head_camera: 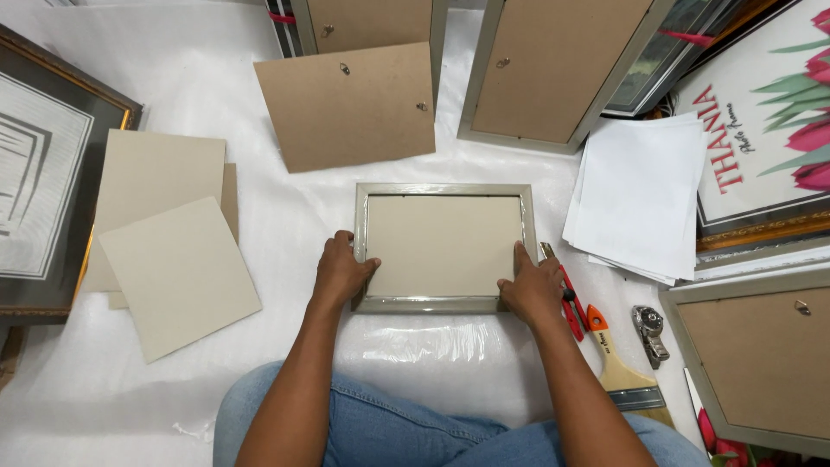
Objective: Assembling picture frames by cleaning the glass with a brush and inserting cardboard backings.
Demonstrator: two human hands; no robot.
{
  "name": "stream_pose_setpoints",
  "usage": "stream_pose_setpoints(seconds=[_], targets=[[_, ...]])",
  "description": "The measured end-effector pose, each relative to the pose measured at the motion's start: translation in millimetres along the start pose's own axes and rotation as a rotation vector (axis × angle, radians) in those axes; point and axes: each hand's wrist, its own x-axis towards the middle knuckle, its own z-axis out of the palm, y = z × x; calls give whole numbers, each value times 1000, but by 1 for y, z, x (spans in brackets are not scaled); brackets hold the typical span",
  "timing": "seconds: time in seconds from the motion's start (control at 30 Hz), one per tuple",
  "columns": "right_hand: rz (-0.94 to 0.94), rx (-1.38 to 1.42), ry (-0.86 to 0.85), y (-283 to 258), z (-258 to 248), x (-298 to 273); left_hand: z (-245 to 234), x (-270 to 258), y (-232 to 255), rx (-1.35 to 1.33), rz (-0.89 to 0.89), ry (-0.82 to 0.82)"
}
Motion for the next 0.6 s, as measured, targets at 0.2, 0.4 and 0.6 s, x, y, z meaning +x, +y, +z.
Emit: stream_pose_setpoints(seconds=[0.2, 0.4, 0.6], targets=[[-11, 19, 13, 1, 1, 2, 4, 5, -7, 20, 15, 10], [-6, 58, 67, 0, -13, 1, 11, -18, 33, 308, 203, 96], [-93, 210, 184, -15, -37, -11, 113, -138, 57, 556, 797, -351]])
